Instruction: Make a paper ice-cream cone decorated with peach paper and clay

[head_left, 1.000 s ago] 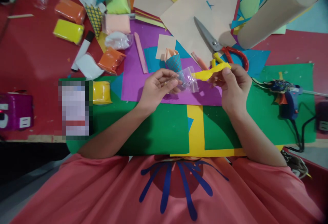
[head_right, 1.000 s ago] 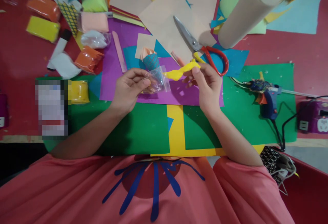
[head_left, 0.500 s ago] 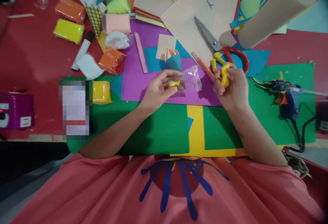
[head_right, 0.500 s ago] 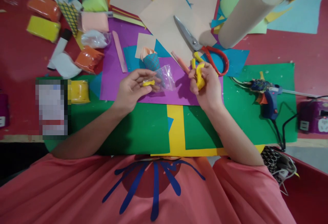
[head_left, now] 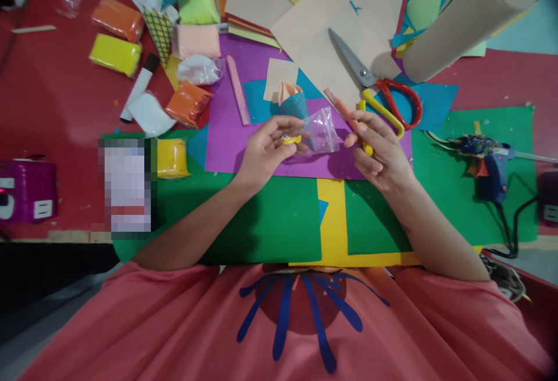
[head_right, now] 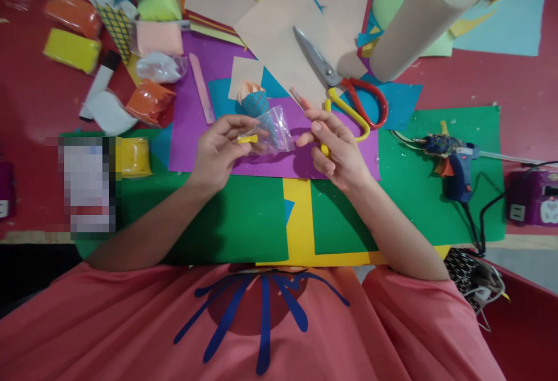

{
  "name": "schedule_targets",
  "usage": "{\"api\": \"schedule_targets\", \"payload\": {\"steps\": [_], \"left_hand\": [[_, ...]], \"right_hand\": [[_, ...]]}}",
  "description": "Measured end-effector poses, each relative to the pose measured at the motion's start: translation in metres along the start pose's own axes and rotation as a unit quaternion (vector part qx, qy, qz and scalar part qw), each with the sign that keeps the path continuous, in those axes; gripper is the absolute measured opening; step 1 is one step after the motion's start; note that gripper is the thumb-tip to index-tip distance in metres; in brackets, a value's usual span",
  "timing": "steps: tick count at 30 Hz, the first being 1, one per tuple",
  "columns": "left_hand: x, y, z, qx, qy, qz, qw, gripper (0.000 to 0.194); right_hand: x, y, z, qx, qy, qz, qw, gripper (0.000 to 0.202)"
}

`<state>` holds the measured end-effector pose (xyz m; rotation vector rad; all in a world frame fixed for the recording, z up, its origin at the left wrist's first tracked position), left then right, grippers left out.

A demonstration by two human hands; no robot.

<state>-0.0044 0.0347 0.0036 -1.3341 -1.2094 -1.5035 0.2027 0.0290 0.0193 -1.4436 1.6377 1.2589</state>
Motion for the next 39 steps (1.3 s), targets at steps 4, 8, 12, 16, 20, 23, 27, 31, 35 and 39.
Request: {"api": "schedule_targets", "payload": {"steps": [4,8,12,16,20,23,27,31,35,39], "left_hand": [[0.002,0.000,0.000,0.015,-0.001,0.030,0.999,0.031],[0.005,0.000,0.000,0.023,-0.002,0.030,0.999,0.031],[0.002,-0.003,0.000,0.030,0.001,0.048,0.998,0.031],[-0.001,-0.006,0.001,0.035,0.021,0.035,0.999,0.031],[-0.002,-0.006,0.000,0.047,0.007,0.066,0.997,0.029],[-0.001,-0.005,0.000,0.045,-0.003,0.068,0.997,0.028],[0.002,-0.004,0.000,0.047,-0.004,0.060,0.997,0.027],[0.000,-0.005,0.002,0.049,0.011,0.038,0.998,0.026],[-0.003,-0.007,0.002,0.047,0.025,0.024,0.998,0.026],[-0.003,-0.008,0.001,0.069,0.012,0.055,0.996,0.027]], "right_hand": [[0.001,-0.002,0.003,-0.040,0.015,0.024,0.999,0.039],[-0.005,-0.005,0.007,-0.048,-0.047,-0.025,0.997,0.047],[-0.007,-0.002,0.005,-0.049,-0.116,-0.117,0.985,0.043],[-0.002,-0.002,0.003,-0.039,-0.101,-0.084,0.991,0.044],[0.000,-0.005,0.004,-0.010,-0.072,-0.051,0.996,0.046],[0.003,-0.006,0.004,-0.019,-0.051,-0.069,0.996,0.061],[0.005,-0.003,0.002,-0.040,-0.057,-0.072,0.995,0.065],[0.002,0.001,-0.001,-0.006,-0.130,-0.127,0.983,0.060],[-0.002,0.001,-0.004,0.004,-0.166,-0.147,0.975,0.033],[-0.001,-0.002,-0.005,0.012,-0.158,-0.163,0.974,0.035]]}}
Point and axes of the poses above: each hand's wrist, its own z-axis towards the middle knuckle, its own y-axis out of the palm, x = y × z, the point moved 4 cm from there along z, towards the middle knuckle, and after that the axes turned 3 degrees about x, right-handed, at the moved point
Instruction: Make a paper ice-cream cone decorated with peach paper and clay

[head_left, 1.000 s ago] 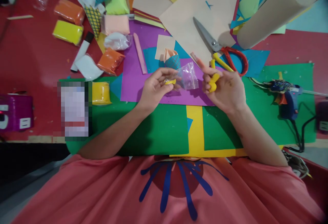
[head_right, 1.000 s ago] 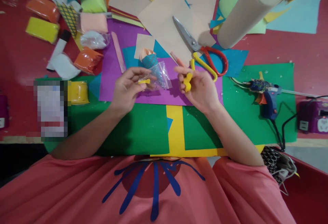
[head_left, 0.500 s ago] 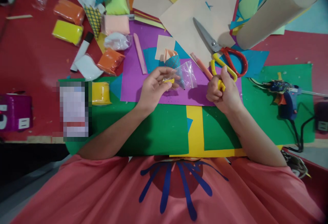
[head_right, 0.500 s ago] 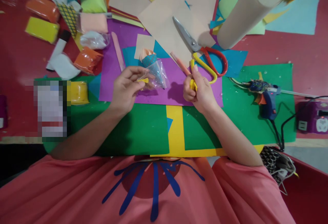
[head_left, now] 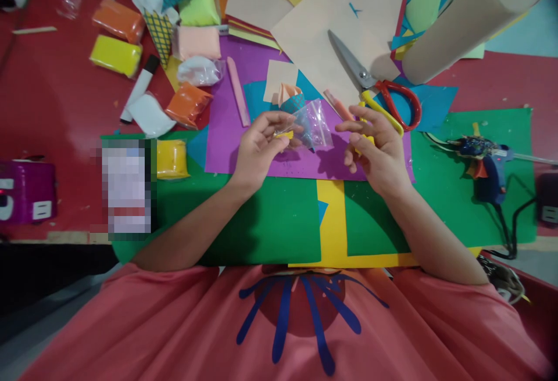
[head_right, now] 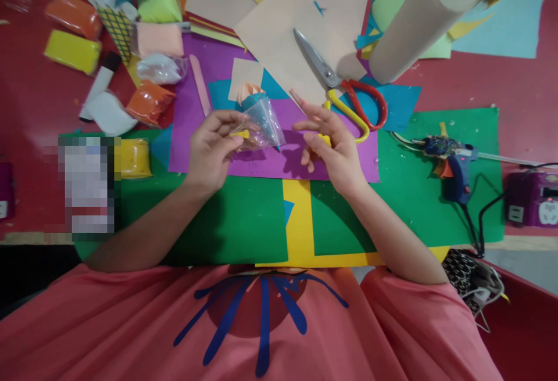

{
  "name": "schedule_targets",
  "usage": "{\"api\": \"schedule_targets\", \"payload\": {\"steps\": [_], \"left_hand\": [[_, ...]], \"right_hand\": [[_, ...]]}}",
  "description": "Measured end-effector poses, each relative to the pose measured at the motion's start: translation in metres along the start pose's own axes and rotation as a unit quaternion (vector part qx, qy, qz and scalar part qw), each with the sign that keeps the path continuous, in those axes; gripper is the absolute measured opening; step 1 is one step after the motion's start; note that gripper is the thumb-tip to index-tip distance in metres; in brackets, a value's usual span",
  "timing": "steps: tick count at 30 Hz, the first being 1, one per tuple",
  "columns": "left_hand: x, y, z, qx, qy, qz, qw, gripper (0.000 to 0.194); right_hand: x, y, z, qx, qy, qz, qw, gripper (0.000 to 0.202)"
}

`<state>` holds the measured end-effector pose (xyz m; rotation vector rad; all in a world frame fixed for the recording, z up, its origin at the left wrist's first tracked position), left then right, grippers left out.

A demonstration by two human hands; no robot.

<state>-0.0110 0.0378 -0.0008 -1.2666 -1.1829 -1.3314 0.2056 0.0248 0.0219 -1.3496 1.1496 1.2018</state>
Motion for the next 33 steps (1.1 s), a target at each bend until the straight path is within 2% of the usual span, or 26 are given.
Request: {"api": "schedule_targets", "payload": {"steps": [2,6,10,14,16,19,21,23,26,30,33], "left_hand": [[0.001,0.000,0.000,-0.001,0.006,-0.002,1.000,0.028],[0.002,0.001,0.000,-0.012,0.013,-0.005,1.000,0.029],[0.001,0.001,0.000,-0.020,0.011,0.000,1.000,0.029],[0.000,0.001,0.000,-0.020,0.012,-0.037,0.999,0.027],[0.000,0.001,0.000,-0.022,0.009,-0.041,0.999,0.027],[0.001,0.003,0.000,-0.024,0.009,-0.027,0.999,0.025],[0.002,0.005,-0.001,-0.034,0.008,-0.032,0.999,0.024],[0.002,0.007,-0.002,-0.050,-0.003,-0.030,0.998,0.024],[0.002,0.008,-0.002,-0.067,-0.013,-0.003,0.998,0.028],[0.002,0.008,-0.004,-0.076,0.003,0.016,0.997,0.033],[0.003,0.009,-0.006,-0.082,0.022,0.028,0.996,0.034]], "right_hand": [[0.000,-0.001,0.000,0.002,-0.007,-0.023,1.000,0.033],[0.000,0.002,0.000,-0.014,-0.071,-0.076,0.995,0.045],[0.001,0.007,-0.001,-0.058,-0.117,-0.121,0.984,0.028],[-0.004,0.011,-0.003,-0.085,-0.152,-0.186,0.967,0.015],[-0.009,0.011,-0.004,-0.077,-0.183,-0.213,0.957,0.010],[-0.016,0.006,-0.004,-0.017,-0.216,-0.211,0.953,0.014],[-0.018,0.005,-0.005,-0.005,-0.217,-0.181,0.959,0.016],[-0.017,0.006,-0.005,-0.024,-0.206,-0.147,0.967,0.016],[-0.010,0.007,-0.004,-0.034,-0.162,-0.096,0.982,0.017],[-0.001,0.008,-0.002,-0.015,-0.103,-0.050,0.993,0.024],[0.001,0.010,-0.002,-0.015,-0.088,-0.030,0.996,0.022]]}}
Point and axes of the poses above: each hand's wrist, its own z-axis towards the middle knuckle, its own y-axis out of the palm, x = y × z, the point moved 4 cm from there along z, towards the middle knuckle, and after that the axes turned 3 degrees about x, right-handed, at the moved point
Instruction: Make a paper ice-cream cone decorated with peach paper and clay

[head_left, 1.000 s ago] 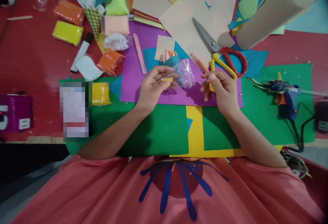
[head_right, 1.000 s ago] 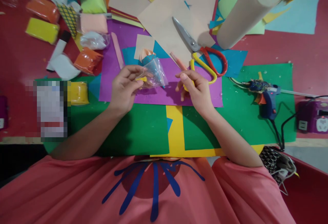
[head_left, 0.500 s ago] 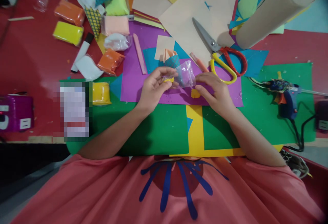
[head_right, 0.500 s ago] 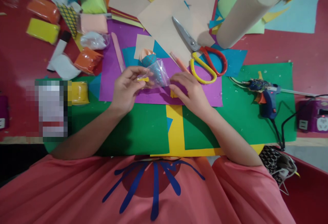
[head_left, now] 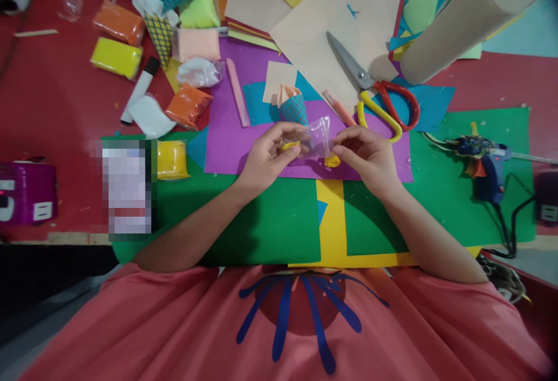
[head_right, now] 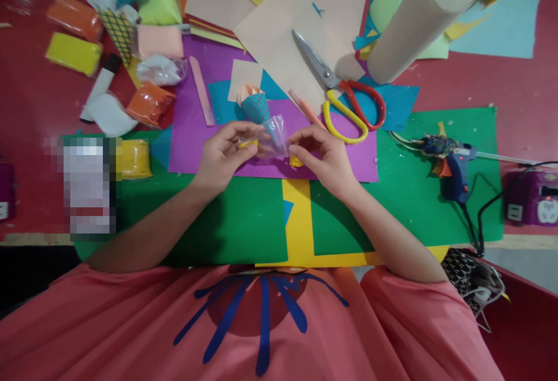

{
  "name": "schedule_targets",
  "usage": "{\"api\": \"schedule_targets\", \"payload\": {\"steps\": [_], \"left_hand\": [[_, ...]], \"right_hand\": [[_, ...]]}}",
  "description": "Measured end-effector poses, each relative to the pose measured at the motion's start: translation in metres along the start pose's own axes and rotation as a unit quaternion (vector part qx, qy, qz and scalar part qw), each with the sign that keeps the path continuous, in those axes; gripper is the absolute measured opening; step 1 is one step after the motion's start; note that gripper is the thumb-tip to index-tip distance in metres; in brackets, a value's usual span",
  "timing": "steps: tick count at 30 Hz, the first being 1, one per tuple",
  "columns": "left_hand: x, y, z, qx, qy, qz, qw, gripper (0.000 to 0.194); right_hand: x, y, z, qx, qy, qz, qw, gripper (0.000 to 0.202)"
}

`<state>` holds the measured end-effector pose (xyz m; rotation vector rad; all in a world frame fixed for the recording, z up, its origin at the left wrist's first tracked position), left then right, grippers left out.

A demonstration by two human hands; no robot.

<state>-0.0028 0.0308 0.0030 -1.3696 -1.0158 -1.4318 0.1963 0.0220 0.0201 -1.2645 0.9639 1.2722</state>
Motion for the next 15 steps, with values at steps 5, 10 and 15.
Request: {"api": "schedule_targets", "payload": {"steps": [5,10,15], "left_hand": [[0.0031,0.0039,-0.0039,-0.013,0.008,0.027,1.000,0.032],[0.0038,0.0055,-0.0046,-0.005,0.000,0.025,1.000,0.030],[0.0022,0.0063,-0.0044,0.000,-0.015,0.035,0.999,0.030]], "right_hand": [[0.0009,0.0016,-0.0003,0.006,0.013,0.046,0.999,0.021],[0.0007,0.0007,-0.0014,0.023,0.024,0.028,0.999,0.017],[-0.0076,0.0004,-0.0022,0.024,-0.022,-0.066,0.997,0.011]]}}
Point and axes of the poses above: each hand's wrist, its own z-axis towards the middle knuckle, its own y-axis out of the palm, x = y × z, the point moved 4 cm from there along z, towards the middle knuckle, and after that the axes turned 3 degrees about x, right-handed, at the moved point
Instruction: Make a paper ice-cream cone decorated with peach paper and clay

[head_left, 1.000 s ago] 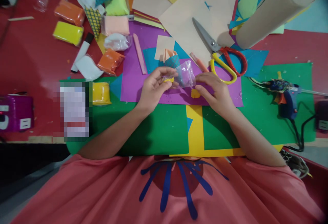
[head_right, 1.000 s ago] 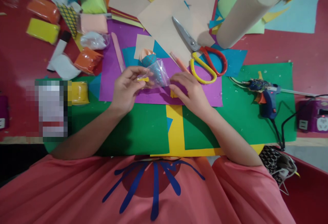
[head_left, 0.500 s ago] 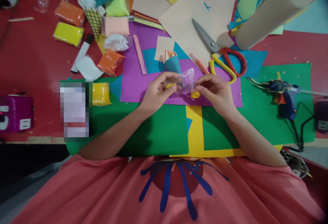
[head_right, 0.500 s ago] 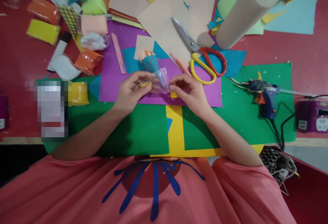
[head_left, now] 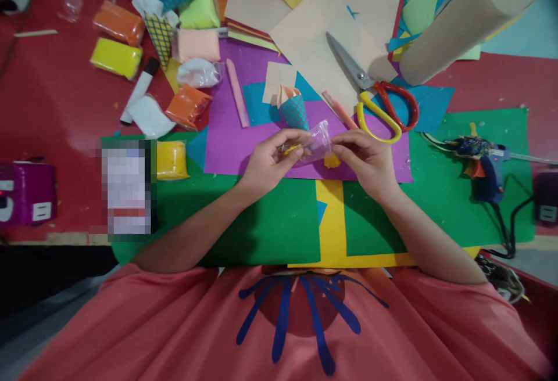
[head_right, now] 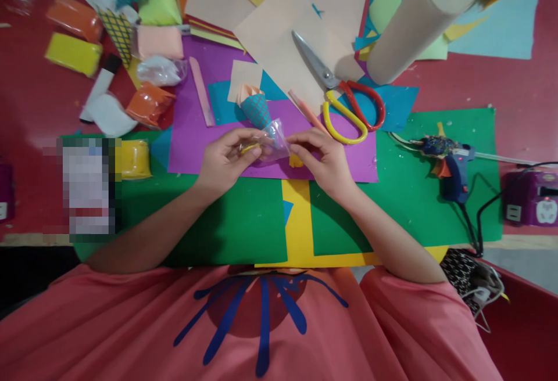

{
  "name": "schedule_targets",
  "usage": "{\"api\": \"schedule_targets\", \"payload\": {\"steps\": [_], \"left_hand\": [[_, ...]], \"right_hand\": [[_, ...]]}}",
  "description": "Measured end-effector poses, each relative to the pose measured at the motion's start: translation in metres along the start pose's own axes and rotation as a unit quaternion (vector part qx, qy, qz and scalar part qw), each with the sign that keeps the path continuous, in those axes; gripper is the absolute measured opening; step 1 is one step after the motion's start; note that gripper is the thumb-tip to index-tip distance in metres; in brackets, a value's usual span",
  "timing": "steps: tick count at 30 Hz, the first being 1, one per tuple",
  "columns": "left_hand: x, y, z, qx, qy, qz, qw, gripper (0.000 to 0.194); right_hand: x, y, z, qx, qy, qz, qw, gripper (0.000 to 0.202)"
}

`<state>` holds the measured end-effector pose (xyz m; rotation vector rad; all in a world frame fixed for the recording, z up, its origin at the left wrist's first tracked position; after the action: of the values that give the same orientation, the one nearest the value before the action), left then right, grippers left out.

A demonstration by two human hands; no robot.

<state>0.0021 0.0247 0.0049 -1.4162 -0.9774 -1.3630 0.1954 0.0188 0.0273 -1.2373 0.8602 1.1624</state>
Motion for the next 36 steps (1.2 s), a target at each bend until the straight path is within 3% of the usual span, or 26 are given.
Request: {"api": "schedule_targets", "payload": {"steps": [4,11,20,26,30,33,36], "left_hand": [[-0.002,0.000,0.001,0.003,-0.006,-0.014,1.000,0.032],[-0.001,0.000,0.003,0.002,-0.013,0.000,1.000,0.036],[-0.005,0.004,0.003,-0.027,-0.029,-0.008,0.999,0.031],[-0.008,0.005,0.002,-0.033,-0.050,-0.014,0.998,0.035],[-0.005,0.009,0.000,-0.065,-0.035,-0.020,0.997,0.038],[-0.004,0.012,-0.003,-0.090,-0.015,-0.015,0.996,0.038],[-0.002,0.013,-0.005,-0.071,0.032,-0.031,0.997,0.041]], "right_hand": [[-0.004,0.001,-0.001,-0.011,-0.035,-0.027,0.999,0.011],[-0.006,0.004,-0.002,-0.030,-0.021,-0.029,0.999,0.024],[-0.010,0.002,0.001,-0.019,-0.067,-0.037,0.997,0.017],[-0.005,0.004,0.000,-0.048,-0.030,-0.012,0.998,0.018],[-0.009,0.003,-0.001,-0.056,-0.062,-0.031,0.996,0.022],[-0.012,0.006,-0.002,-0.097,-0.070,-0.038,0.992,0.021],[-0.011,0.009,-0.003,-0.129,-0.056,-0.014,0.990,0.023]]}}
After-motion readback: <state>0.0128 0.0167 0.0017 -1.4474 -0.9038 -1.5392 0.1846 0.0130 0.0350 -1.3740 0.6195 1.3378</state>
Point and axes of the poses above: each hand's wrist, its own z-axis towards the middle knuckle, its own y-axis out of the palm, x = y × z, the point moved 4 cm from there along z, towards the middle knuckle, and after that the axes turned 3 degrees about x, right-handed, at the moved point
